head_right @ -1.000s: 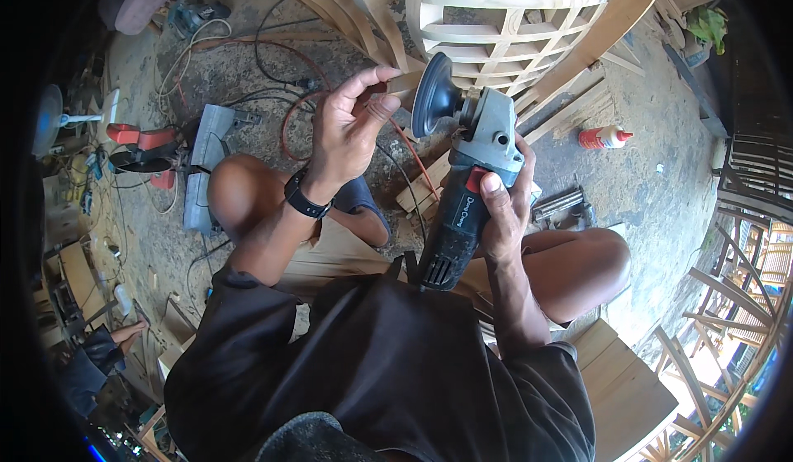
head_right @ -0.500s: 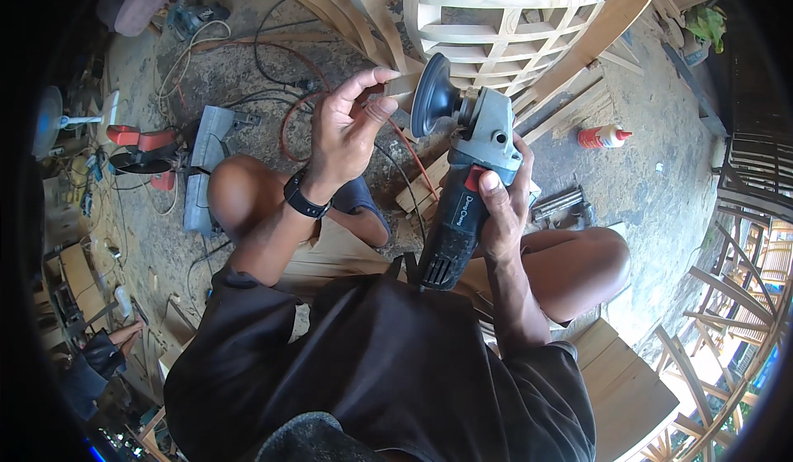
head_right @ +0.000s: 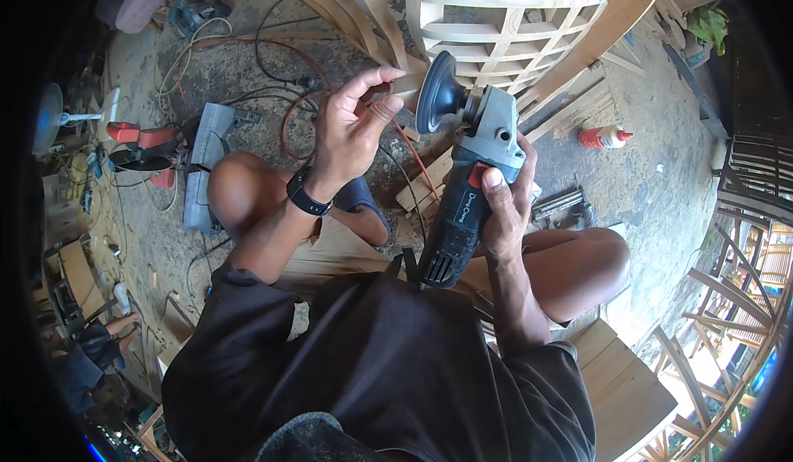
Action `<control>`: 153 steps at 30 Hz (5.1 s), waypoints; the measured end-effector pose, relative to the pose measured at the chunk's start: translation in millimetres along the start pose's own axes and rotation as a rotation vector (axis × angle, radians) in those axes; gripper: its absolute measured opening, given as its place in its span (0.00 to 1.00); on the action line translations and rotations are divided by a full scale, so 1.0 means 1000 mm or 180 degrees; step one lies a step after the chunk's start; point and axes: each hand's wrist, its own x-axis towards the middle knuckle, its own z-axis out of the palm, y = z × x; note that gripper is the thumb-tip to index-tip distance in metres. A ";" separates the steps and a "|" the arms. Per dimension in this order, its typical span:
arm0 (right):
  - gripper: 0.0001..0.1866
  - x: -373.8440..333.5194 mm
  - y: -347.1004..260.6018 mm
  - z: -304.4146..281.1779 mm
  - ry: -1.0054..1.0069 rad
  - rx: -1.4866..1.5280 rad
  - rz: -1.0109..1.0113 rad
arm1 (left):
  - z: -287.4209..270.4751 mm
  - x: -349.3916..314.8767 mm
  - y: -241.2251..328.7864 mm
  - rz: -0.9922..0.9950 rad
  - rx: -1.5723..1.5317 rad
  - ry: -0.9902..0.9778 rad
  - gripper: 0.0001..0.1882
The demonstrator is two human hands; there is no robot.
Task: The person uses a handheld angle grinder to sand small wooden blocks and then places them into a curved wooden slatted frame to check the fit.
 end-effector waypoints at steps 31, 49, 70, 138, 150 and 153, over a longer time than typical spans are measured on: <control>0.45 0.004 0.027 -0.022 -0.0154 -0.0514 -0.0180 | -0.016 0.015 -0.005 0.0260 -0.0993 0.0173 0.16; 0.45 0.004 0.019 -0.019 -0.0121 -0.0331 -0.0307 | -0.007 0.003 -0.011 -0.0094 -0.0208 -0.0205 0.19; 0.43 0.006 0.025 -0.022 -0.0190 -0.0442 -0.0344 | -0.008 0.006 -0.010 -0.0021 -0.0230 -0.0077 0.18; 0.44 -0.003 0.016 -0.018 -0.0036 0.0050 0.0032 | -0.019 0.013 -0.011 -0.0610 -0.1625 0.0008 0.16; 0.31 0.000 0.017 -0.011 -0.0158 -0.0164 -0.0039 | 0.001 0.011 -0.011 -0.0574 -0.1437 -0.0006 0.19; 0.40 0.000 0.012 -0.015 -0.0281 0.0111 0.0183 | 0.002 0.008 -0.014 -0.0672 -0.1408 -0.0048 0.21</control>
